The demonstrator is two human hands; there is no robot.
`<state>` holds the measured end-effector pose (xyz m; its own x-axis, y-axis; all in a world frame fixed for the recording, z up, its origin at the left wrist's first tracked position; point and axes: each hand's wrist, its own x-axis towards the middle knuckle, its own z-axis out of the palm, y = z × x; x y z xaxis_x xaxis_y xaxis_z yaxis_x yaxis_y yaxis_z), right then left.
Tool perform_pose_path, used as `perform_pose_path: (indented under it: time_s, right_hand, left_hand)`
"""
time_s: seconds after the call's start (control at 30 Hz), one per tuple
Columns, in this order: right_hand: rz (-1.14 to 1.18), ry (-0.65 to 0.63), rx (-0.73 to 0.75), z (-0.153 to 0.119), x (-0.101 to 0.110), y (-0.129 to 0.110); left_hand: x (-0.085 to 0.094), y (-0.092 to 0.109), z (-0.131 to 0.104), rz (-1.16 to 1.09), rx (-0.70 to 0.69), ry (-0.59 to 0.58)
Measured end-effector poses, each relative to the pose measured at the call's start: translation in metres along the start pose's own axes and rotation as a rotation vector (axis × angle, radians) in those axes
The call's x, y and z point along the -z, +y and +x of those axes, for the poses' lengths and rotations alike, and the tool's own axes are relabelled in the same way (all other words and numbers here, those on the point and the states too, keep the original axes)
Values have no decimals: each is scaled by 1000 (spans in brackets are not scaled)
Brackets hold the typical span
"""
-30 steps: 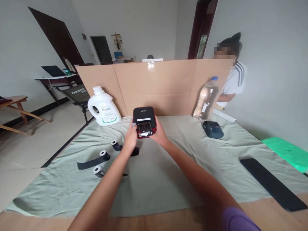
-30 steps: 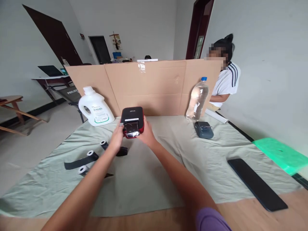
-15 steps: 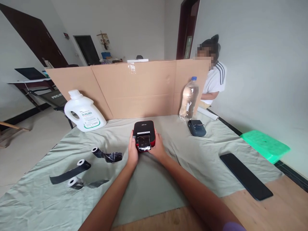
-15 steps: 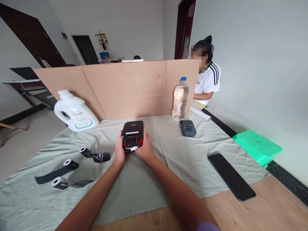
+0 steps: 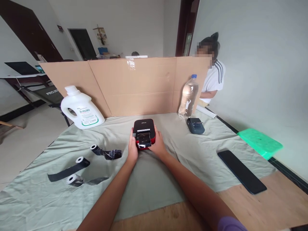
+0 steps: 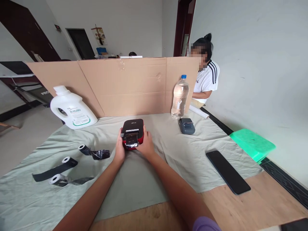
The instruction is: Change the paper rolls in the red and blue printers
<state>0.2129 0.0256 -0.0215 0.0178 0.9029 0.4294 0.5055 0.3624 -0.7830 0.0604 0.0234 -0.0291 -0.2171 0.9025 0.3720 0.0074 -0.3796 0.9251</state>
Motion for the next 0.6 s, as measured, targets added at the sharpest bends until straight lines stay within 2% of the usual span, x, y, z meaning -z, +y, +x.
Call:
perform_pose_path:
  time_s: [0.33, 0.5, 0.6]
  right_hand:
    - [-8, 10, 9, 0, 2, 3]
    - [-1, 18, 13, -2, -6, 6]
    - [22, -29, 31, 6, 6, -2]
  left_hand:
    - [-1, 8, -2, 12, -3, 17]
    - [-3, 2, -4, 12, -2, 11]
    - [-3, 9, -5, 6, -21, 45]
